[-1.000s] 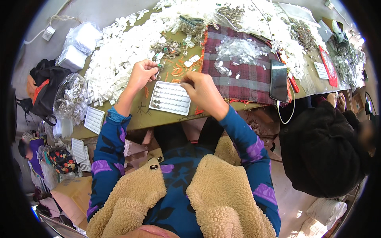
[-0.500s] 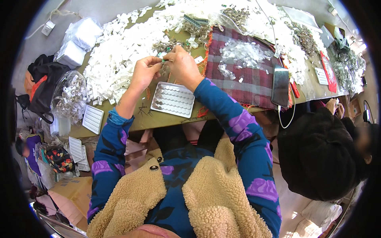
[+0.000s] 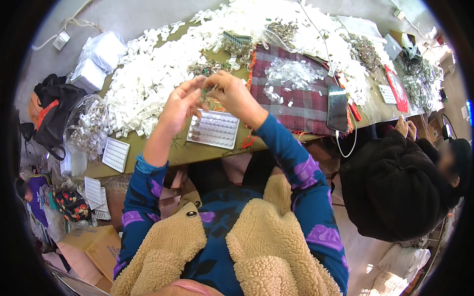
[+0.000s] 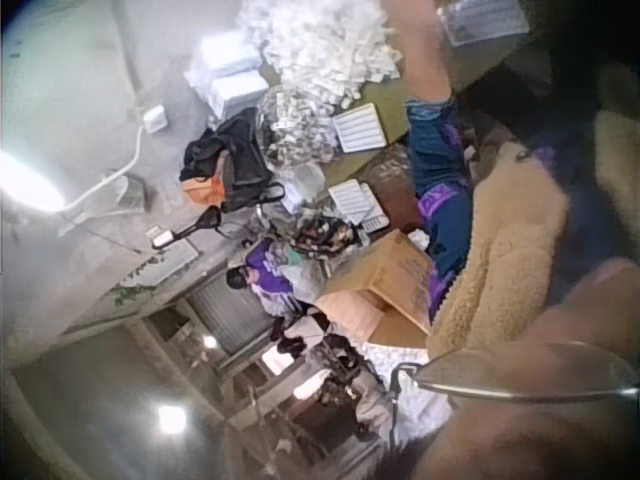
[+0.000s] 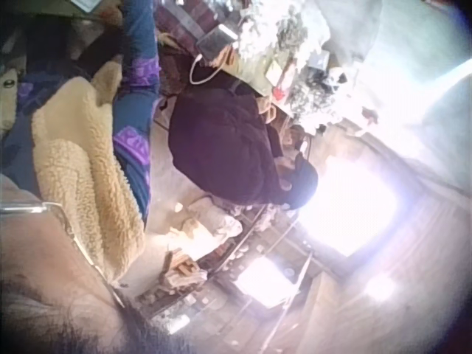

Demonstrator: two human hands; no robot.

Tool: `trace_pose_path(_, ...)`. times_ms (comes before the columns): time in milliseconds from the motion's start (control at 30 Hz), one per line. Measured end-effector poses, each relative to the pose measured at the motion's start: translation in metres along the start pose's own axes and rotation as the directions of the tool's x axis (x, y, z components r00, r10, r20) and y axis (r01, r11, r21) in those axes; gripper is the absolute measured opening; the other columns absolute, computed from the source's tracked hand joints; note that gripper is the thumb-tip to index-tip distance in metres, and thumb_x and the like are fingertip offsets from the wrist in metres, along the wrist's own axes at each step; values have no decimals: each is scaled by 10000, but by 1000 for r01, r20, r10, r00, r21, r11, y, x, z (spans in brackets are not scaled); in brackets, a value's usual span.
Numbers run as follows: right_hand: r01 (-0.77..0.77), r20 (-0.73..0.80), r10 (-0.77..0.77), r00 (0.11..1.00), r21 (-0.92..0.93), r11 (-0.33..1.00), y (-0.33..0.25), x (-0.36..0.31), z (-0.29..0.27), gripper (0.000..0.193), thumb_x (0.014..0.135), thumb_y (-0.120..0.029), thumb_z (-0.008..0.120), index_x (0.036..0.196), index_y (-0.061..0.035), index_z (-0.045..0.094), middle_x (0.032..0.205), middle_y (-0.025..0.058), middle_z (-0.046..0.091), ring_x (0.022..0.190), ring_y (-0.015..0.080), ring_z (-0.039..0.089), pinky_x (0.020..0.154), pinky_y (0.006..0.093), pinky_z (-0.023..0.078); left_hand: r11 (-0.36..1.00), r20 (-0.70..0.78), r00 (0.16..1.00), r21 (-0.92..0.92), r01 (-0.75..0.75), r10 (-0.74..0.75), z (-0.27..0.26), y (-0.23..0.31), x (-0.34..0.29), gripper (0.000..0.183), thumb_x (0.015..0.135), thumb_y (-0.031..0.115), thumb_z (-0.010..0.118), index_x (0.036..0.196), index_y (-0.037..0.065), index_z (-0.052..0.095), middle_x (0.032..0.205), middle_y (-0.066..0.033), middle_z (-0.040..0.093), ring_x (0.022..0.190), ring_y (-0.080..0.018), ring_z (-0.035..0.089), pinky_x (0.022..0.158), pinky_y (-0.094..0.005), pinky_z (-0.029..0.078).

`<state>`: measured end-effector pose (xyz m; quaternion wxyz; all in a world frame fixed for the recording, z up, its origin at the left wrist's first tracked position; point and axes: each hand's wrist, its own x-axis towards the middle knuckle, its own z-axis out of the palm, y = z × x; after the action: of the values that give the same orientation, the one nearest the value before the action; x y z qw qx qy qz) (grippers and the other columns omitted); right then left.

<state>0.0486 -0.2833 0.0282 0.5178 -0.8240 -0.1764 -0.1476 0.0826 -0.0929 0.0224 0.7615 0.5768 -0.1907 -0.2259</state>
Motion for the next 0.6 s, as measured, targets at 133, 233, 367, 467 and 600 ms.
trace_pose_path(133,75,9,-74,997,-63,995,-19,-31,6,179,795,38,663,967,-11,649,866,110,607,769,212,627,690,311,504,977,-7,977,19,215,-214,5,2,-37,188,950,148,619,1039,-17,633,844,-56,657,615,-92,601,522,-227,516)
trace_pose_path(233,125,15,-124,992,-145,981,-28,-51,15,208,783,70,647,969,-23,658,876,112,615,793,236,637,697,331,506,973,-23,974,51,227,-226,9,-3,-62,150,927,148,660,912,-1,662,746,-34,645,526,-56,539,468,-207,458)
trace_pose_path(367,-173,-95,304,948,650,740,-35,-69,29,276,864,72,625,1136,24,637,939,58,647,792,128,625,740,257,518,995,-203,977,63,75,-61,17,-7,-87,145,923,137,673,883,-2,680,699,-18,625,480,-36,483,436,-190,374)
trace_pose_path(467,-349,7,449,893,641,684,-41,-80,35,262,931,-16,604,1184,53,604,944,61,646,786,98,609,748,226,513,979,-312,940,185,-81,137,30,-11,-100,101,911,84,678,881,-12,685,699,-1,610,506,-28,477,457,-186,363)
trace_pose_path(600,-371,116,492,863,807,460,-46,-93,50,218,950,-101,623,1116,40,635,964,52,667,826,101,606,771,228,497,790,-207,871,549,-273,445,41,-19,-107,50,888,28,683,869,-16,668,678,16,561,520,-43,500,464,-194,361)
